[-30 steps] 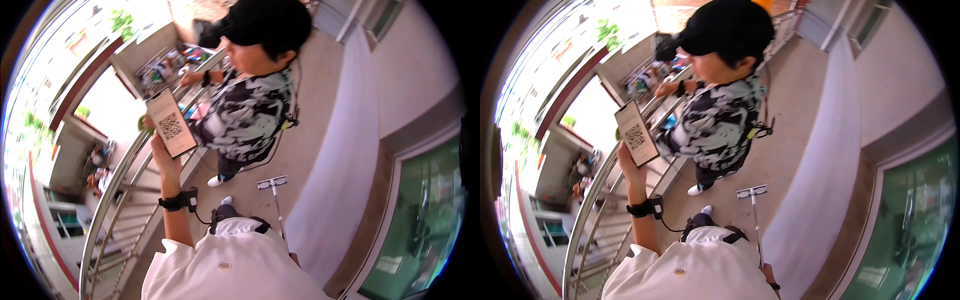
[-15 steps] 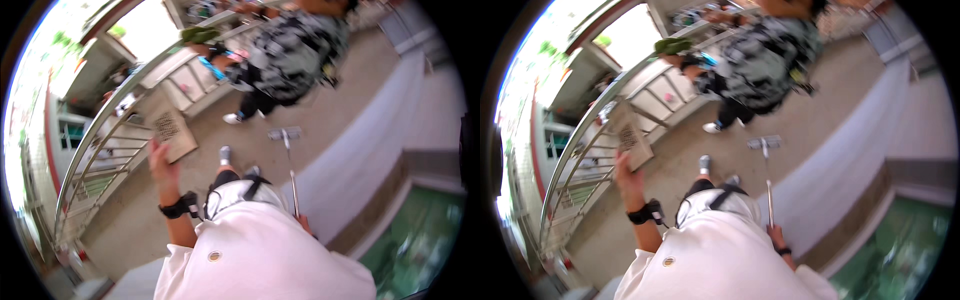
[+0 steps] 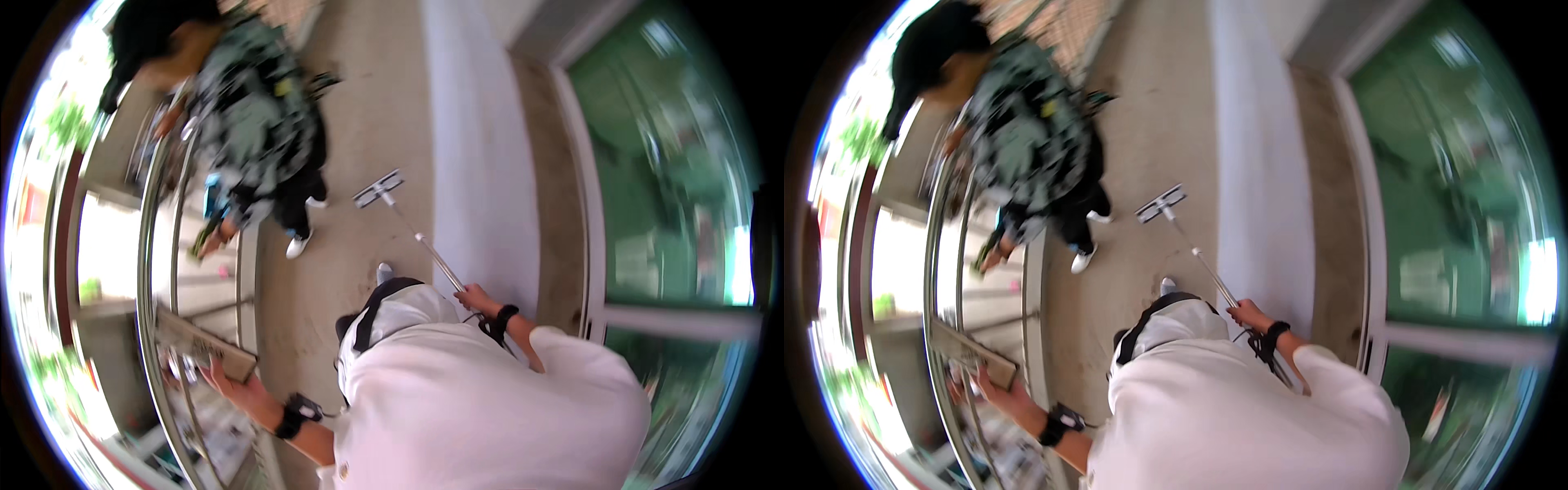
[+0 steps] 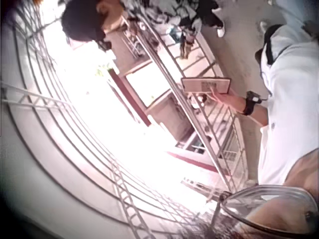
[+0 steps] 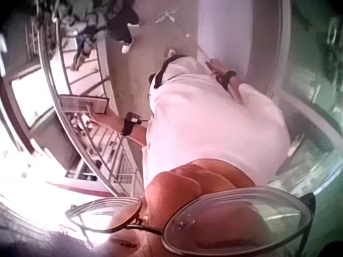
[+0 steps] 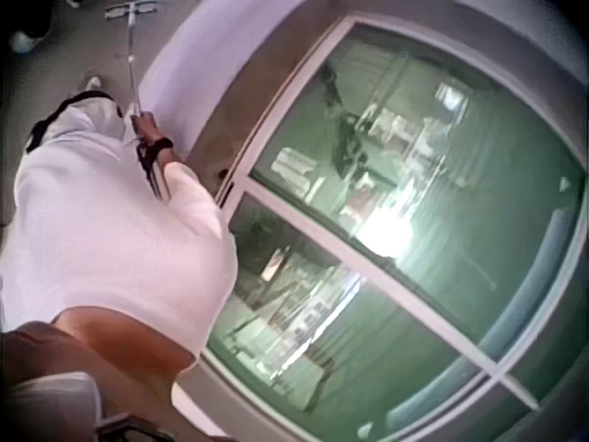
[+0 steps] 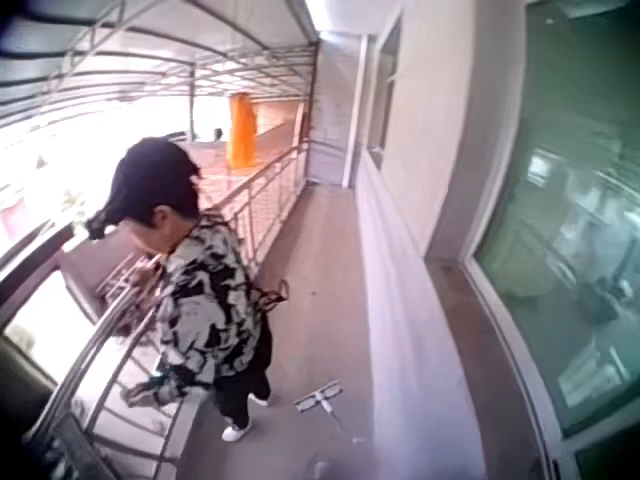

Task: Cleaning a large glass window using a squeegee on an extension pole.

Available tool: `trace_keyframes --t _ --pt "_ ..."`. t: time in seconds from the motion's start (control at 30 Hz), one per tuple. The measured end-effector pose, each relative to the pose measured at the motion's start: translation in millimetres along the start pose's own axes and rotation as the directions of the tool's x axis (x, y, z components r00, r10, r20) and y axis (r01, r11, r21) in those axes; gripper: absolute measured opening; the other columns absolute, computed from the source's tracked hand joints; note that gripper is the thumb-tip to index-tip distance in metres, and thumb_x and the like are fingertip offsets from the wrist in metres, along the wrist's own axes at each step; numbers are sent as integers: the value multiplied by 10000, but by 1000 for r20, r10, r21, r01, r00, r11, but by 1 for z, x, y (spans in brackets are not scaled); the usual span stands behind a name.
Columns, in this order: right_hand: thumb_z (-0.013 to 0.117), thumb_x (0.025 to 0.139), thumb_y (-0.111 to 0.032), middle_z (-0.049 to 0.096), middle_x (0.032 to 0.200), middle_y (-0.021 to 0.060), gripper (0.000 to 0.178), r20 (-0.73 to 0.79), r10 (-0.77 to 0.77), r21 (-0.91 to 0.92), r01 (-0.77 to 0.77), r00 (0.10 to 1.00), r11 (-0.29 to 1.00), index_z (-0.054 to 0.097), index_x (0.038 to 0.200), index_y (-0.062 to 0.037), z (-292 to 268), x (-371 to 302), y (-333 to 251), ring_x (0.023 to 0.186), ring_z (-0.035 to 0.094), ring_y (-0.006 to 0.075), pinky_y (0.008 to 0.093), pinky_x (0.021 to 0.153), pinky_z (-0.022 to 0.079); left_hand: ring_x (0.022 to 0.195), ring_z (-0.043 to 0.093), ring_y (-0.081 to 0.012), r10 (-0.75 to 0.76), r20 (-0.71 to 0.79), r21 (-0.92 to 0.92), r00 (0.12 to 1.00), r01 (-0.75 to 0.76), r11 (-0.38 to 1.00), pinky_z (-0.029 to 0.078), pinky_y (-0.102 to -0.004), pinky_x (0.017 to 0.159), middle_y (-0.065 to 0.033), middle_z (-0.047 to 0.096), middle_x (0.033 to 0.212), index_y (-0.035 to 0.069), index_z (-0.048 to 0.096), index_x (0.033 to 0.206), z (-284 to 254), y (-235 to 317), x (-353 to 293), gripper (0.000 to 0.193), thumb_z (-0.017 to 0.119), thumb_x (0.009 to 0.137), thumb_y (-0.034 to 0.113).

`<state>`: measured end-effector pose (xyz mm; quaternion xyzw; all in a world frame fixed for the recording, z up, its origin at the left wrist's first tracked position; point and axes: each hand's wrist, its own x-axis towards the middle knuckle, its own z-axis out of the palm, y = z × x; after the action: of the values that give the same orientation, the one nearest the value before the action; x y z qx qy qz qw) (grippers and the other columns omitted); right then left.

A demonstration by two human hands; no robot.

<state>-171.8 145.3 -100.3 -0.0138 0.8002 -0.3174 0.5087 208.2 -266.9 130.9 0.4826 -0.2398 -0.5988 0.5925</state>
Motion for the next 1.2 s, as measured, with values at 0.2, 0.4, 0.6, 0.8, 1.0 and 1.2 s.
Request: trace_keyframes --t 0.2,0.4,0.6,0.8,1.0,1.2 --pt "634 806 -271 581 626 58 288 -79 -1 10 2 997 1000 598 774 13 8 -29 -3 521 536 145 315 502 438 1202 458 -315 -158 418 485 894 -73 871 394 -419 998 -185 440 1348 31 358 1395 60 -72 1 636 637 837 153" --pt "650 802 -256 594 633 69 293 -173 28 132 -5 984 991 624 818 35 37 -39 23 548 563 156 320 530 454 1165 511 -216 -609 715 597 343 151 788 417 -335 966 -128 515 1282 -1 399 1359 209 -207 -14 476 555 916 77" --pt "647 772 -300 656 719 129 342 -278 60 175 -11 959 984 645 882 24 77 -36 48 632 619 233 374 617 486 1017 593 -179 -662 714 694 -228 104 712 489 -302 865 -84 591 1143 -26 461 1274 353 -324 -132 387 557 928 117" --pt "600 714 -210 661 920 212 344 -325 96 127 -57 941 990 645 968 18 125 -37 94 862 625 368 432 763 486 971 600 -178 -697 600 712 -393 -135 689 491 -301 829 -104 607 1098 -53 505 1190 395 -434 -276 357 596 890 119" --pt "588 748 -186 650 1004 211 321 -279 209 270 -132 937 954 648 999 6 161 -67 66 954 609 367 431 814 483 778 641 -194 -687 595 654 -417 -246 715 516 -309 649 -124 647 947 -76 580 1042 400 -491 -334 325 623 860 189" --pt "611 756 -181 657 950 212 292 -438 213 328 -65 873 943 654 983 -3 228 -70 46 913 617 381 446 772 485 582 651 -207 -863 277 402 -423 -764 504 512 -304 465 -153 654 751 -105 567 1020 419 -449 -330 467 543 911 348"
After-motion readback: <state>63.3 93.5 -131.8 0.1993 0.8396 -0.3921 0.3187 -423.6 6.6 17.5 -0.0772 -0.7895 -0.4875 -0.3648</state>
